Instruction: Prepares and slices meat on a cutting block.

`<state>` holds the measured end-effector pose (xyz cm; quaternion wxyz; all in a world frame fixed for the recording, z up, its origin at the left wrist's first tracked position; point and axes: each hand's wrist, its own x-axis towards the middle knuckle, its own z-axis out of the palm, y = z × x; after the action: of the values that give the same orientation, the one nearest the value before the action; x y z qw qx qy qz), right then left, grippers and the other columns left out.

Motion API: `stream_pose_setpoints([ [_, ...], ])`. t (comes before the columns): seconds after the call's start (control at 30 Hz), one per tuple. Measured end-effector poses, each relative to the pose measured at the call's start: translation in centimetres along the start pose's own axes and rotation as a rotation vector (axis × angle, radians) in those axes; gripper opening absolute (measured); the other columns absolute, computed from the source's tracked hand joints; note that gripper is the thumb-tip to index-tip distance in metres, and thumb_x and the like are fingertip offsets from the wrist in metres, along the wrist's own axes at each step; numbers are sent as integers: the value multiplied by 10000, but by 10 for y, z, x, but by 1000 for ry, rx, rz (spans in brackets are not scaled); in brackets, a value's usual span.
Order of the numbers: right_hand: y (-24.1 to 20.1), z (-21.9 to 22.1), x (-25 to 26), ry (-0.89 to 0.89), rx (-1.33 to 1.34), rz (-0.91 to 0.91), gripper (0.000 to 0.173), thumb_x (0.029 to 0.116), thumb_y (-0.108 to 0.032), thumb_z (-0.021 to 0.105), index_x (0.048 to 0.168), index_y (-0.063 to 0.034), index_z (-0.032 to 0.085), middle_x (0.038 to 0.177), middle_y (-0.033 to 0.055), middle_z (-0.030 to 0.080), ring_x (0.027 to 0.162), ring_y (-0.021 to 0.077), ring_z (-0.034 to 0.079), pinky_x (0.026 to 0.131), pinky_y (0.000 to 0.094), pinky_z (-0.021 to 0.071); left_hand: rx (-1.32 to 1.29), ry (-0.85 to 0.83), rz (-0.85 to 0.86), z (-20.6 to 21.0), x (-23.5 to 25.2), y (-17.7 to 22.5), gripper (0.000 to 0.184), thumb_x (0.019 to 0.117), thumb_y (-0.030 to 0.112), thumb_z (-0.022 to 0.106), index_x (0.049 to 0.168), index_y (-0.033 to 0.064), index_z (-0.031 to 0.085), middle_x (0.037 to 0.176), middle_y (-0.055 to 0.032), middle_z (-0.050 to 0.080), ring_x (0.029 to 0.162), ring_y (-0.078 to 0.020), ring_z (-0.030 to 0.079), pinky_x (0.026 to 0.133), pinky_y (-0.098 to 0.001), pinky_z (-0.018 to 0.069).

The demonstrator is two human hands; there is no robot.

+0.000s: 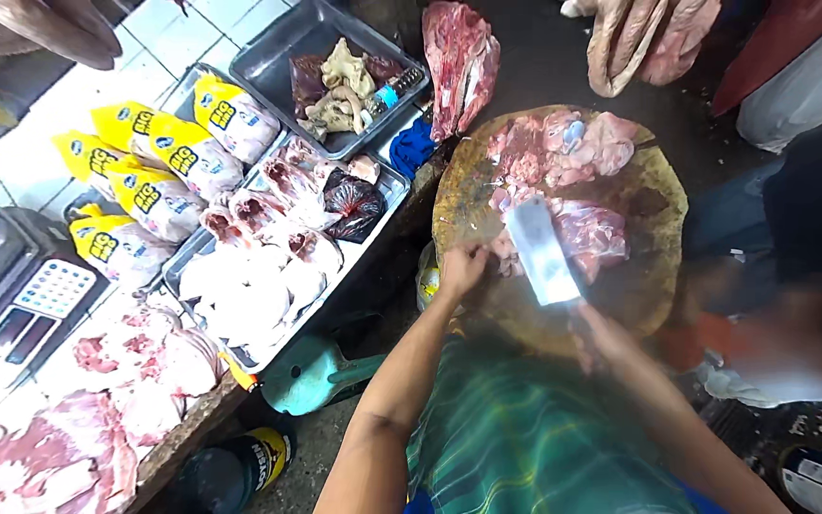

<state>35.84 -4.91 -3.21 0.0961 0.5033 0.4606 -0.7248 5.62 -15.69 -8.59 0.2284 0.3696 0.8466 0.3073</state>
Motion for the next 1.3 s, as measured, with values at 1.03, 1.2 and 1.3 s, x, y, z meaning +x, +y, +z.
stream_pose_setpoints([
  [1.03, 4, 196, 19, 616, -300, -170, 628, 1068, -616, 326, 1092, -89, 667, 768, 83, 636, 698, 242, 648, 679, 496, 553, 71, -367, 114, -82, 141, -53, 421, 911, 323, 766, 1254, 95, 678, 1152, -141, 717, 1097, -309, 686, 988, -579, 541],
  [1.2, -19, 218, 10, 917, -533, -737, 559, 1075, -508, 419, 1005, -17, 677, 650, 57, 615, 567, 170, 614, 525, 384, 534, 26, 64, 195, -115, 106, -70, 209, 929, 221, 665, 1071, 69, 694, 1063, -108, 685, 974, -247, 676, 861, -482, 567],
  [1.3, -24, 218, 36, 875, -651, -655, 567, 1068, -509, 415, 1064, -12, 688, 702, 109, 670, 626, 245, 678, 582, 453, 575, 44, 227, 430, -98, 90, -89, 177, 915, 183, 639, 988, 33, 701, 997, -141, 681, 992, -299, 660, 884, -485, 539],
])
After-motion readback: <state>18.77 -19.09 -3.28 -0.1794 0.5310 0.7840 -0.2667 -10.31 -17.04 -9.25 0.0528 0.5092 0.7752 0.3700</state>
